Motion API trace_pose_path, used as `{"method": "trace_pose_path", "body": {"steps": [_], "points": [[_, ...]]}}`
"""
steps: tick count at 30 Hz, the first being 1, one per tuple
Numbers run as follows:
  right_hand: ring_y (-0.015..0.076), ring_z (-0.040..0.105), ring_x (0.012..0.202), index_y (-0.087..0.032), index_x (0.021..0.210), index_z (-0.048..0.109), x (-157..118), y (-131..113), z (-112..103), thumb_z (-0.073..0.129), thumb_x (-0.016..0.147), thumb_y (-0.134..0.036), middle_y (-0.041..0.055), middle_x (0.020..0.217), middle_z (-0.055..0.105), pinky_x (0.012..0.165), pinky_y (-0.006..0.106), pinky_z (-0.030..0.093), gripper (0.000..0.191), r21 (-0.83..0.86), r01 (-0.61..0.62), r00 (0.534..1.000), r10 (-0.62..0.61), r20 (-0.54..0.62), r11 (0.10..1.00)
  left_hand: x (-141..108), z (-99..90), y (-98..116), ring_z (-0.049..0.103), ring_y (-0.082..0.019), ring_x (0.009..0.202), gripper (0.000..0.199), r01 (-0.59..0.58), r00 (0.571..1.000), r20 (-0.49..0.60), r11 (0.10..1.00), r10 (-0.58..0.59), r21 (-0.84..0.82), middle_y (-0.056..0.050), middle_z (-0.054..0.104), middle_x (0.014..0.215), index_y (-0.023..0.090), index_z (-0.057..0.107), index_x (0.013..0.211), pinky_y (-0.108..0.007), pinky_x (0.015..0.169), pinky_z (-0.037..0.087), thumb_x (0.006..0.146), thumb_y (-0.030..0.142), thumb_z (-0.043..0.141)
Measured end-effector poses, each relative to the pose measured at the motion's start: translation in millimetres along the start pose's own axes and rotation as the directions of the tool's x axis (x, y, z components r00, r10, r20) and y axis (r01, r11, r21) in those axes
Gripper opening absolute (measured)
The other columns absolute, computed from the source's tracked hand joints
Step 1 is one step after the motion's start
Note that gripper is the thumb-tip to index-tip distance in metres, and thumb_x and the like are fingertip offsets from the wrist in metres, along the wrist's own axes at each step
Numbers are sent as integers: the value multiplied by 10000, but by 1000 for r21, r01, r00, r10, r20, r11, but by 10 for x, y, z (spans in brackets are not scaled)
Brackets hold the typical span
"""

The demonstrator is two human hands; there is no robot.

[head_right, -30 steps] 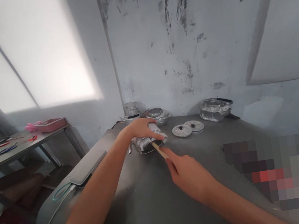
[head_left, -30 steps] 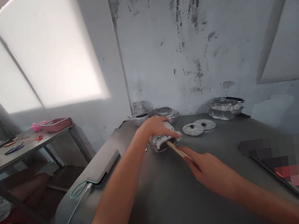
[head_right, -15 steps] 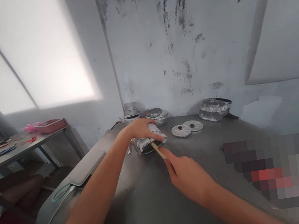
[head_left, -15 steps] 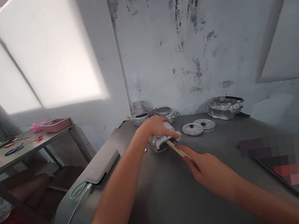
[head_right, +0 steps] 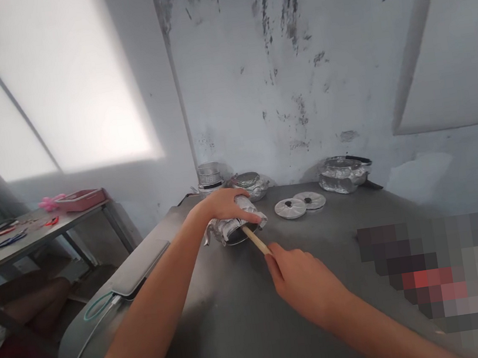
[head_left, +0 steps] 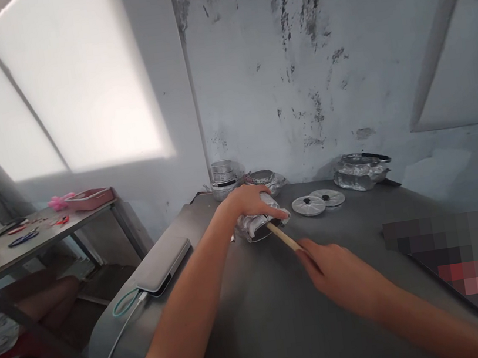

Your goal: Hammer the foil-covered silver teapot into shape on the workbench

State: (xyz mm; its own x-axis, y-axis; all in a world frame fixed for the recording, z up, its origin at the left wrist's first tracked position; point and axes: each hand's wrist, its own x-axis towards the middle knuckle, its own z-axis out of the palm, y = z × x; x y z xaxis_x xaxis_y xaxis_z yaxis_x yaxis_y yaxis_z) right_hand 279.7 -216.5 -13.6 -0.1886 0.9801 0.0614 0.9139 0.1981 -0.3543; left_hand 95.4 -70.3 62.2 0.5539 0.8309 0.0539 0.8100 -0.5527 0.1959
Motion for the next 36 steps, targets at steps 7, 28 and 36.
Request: {"method": "trace_pose_path", "body": {"steps": [7,28,36], "points": [[240,681,778,-196,752,580,-2,35,42,313,1002,-428,108,837,700,701,336,440,433,163,2,992,-22,121,987,-21,-36,11,532,-343,1232,1064,-28,999,37,999,29,-16,-43,508,1454,326,473,1410,-417,987,460,550,946,568],[89,533,374,-220,905,411,14,-43,247,281,1017,-465,-63,612,526,390,222,484,299,665,-255,922,-30,386,702,-15,-38,-33,500,-376,1265,1015,-37,999,36,997,39,-66,-47,468,1491,313,467,1429,-425,975,462,602,884,611],[101,533,338,-207,900,468,11,14,196,344,996,-476,-59,578,527,333,209,430,311,638,-247,920,-30,391,729,-20,-61,-59,494,-387,1271,968,-82,995,52,994,86,-69,-42,455,1497,322,473,1425,-450,971,471,631,851,630]]}}
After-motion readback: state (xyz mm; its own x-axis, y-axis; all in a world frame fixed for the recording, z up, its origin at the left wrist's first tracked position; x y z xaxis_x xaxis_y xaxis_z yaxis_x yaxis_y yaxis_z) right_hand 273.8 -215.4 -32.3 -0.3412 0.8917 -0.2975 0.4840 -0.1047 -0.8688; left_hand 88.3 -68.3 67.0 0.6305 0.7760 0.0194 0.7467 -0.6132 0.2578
